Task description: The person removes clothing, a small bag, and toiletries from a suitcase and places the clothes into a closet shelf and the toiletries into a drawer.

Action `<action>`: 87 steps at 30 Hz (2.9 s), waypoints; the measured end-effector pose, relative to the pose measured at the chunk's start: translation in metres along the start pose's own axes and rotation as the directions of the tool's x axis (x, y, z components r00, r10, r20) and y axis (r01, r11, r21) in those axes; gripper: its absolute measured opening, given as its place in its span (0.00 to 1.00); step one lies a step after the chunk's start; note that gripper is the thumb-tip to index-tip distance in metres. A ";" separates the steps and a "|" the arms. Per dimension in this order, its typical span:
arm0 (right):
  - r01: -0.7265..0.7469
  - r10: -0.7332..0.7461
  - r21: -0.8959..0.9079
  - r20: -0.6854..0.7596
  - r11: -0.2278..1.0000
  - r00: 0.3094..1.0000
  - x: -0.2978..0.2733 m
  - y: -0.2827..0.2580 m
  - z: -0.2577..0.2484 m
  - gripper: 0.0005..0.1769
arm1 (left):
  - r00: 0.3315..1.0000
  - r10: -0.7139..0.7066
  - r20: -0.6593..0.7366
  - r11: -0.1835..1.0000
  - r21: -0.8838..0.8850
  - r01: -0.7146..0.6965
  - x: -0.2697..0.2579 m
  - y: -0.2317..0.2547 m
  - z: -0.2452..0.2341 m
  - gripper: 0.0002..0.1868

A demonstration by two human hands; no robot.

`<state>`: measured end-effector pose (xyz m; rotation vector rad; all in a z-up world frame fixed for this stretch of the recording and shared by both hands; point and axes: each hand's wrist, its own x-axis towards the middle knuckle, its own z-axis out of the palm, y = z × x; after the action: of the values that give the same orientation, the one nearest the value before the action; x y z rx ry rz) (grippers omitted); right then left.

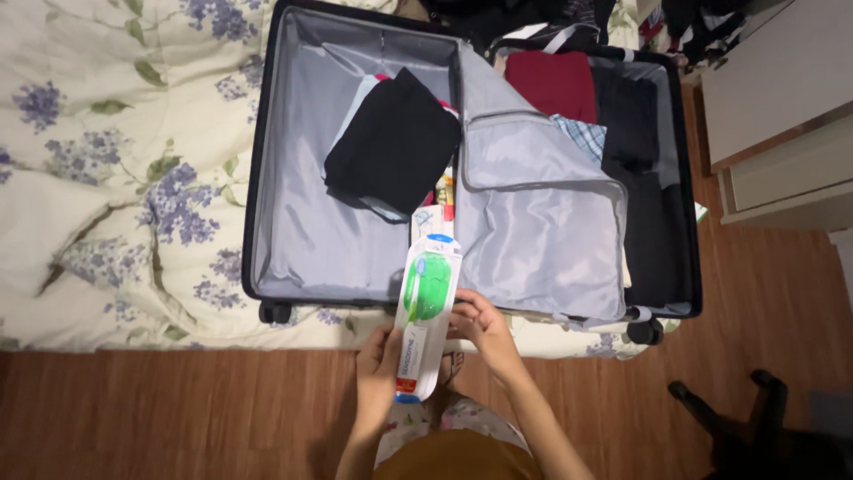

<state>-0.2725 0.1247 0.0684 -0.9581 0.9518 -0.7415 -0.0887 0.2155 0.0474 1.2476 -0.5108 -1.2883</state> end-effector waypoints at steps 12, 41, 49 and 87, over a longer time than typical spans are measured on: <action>-0.019 0.018 -0.006 -0.139 1.000 0.990 -0.037 0.040 0.030 0.11 | 0.996 0.001 0.087 0.956 0.291 -0.026 -0.029 -0.022 -0.033 0.17; 0.296 0.086 0.473 -0.633 0.830 0.769 -0.241 0.209 0.107 0.19 | 0.786 -0.210 0.582 0.680 0.664 -0.310 -0.160 -0.037 -0.090 0.49; 0.354 0.052 0.351 -0.770 0.867 0.636 -0.340 0.220 0.101 0.23 | 0.824 -0.287 0.488 0.642 0.737 -0.212 -0.206 -0.085 -0.089 0.53; 0.092 -0.011 0.092 -0.642 0.991 0.767 0.045 0.678 -0.147 0.28 | 0.897 0.015 0.442 0.421 0.811 -0.406 0.049 -0.506 -0.202 0.49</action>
<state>-0.3142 0.3085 -0.6008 -0.6208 1.4622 -1.2035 -0.1162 0.3489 -0.4824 1.7008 -1.7835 -1.0003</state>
